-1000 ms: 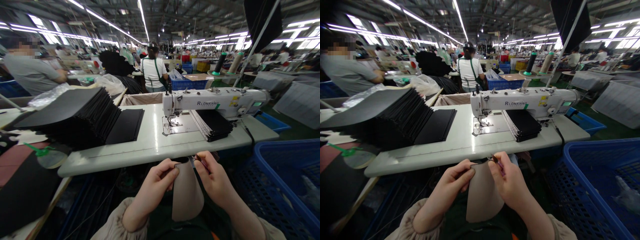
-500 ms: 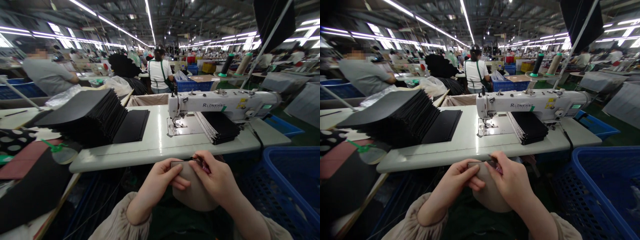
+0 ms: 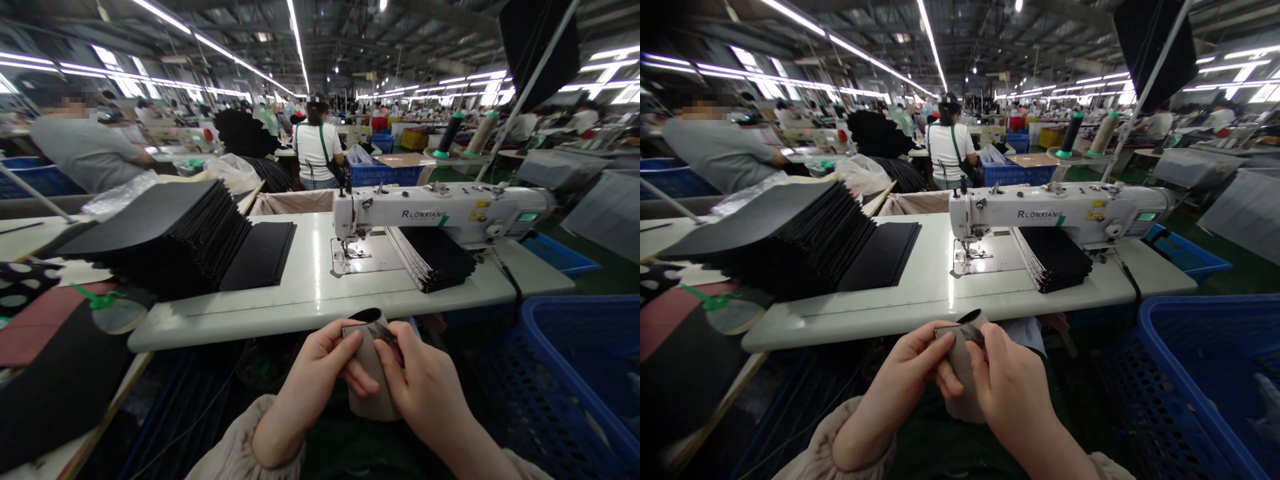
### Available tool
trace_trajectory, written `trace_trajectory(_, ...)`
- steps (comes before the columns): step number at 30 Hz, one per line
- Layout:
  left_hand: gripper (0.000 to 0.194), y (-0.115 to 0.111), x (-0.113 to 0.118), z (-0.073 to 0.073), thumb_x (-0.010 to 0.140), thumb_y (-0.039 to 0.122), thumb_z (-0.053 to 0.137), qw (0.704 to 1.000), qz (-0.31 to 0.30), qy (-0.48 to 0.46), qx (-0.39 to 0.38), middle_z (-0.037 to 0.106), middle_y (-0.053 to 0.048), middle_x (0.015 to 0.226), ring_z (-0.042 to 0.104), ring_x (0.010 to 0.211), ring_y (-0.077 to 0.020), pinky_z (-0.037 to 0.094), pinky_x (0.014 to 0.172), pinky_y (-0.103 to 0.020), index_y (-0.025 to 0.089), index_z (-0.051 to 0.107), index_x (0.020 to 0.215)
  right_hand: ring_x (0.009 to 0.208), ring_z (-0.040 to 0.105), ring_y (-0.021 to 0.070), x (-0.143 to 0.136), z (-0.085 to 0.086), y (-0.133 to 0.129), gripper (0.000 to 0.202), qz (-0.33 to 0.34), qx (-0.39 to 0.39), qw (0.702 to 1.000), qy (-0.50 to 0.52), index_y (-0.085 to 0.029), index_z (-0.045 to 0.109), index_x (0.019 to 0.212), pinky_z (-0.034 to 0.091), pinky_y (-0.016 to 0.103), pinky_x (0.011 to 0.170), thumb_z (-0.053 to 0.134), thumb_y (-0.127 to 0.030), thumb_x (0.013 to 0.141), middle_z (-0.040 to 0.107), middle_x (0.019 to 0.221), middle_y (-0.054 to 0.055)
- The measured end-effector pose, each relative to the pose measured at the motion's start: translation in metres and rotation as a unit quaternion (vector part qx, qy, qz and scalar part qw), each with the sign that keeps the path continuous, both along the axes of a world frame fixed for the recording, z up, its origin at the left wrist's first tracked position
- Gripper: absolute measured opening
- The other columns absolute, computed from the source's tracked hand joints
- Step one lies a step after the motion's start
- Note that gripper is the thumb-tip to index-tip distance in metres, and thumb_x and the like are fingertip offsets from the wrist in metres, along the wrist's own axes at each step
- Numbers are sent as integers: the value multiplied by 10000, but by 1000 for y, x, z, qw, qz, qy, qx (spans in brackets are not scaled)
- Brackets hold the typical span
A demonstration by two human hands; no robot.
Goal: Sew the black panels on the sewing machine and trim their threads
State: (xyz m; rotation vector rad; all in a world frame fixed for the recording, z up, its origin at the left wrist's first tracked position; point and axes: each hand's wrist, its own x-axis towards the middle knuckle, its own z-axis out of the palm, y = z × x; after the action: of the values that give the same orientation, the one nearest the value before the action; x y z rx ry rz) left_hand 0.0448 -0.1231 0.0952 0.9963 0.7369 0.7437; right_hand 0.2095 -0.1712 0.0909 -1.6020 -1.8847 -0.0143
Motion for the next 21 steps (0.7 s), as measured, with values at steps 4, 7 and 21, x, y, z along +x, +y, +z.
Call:
trace_trajectory(4,338,-1,0,0,956,350,547,1000,-3,5,1,721,-90,589,685,497,-168,555,495,-217,86,581,1165,531,599,157,0,1,0,211,-4,13,1000,-10,-192,527,947,341,269,496,387,-342,995,601,675,-16)
trace_trajectory(7,349,-2,1,0,954,357,547,1000,-2,9,4,717,-88,579,677,481,-170,546,480,-216,87,581,1172,529,595,154,0,0,0,209,-6,17,1000,-17,-192,531,944,338,268,496,392,-339,995,600,674,-18)
trace_trajectory(21,333,1,-2,4,957,362,541,996,-54,61,22,716,-72,598,686,513,-150,546,508,-192,89,641,1120,504,545,149,0,-6,3,241,13,65,996,-59,-197,547,849,289,292,510,389,-305,996,555,624,-16)
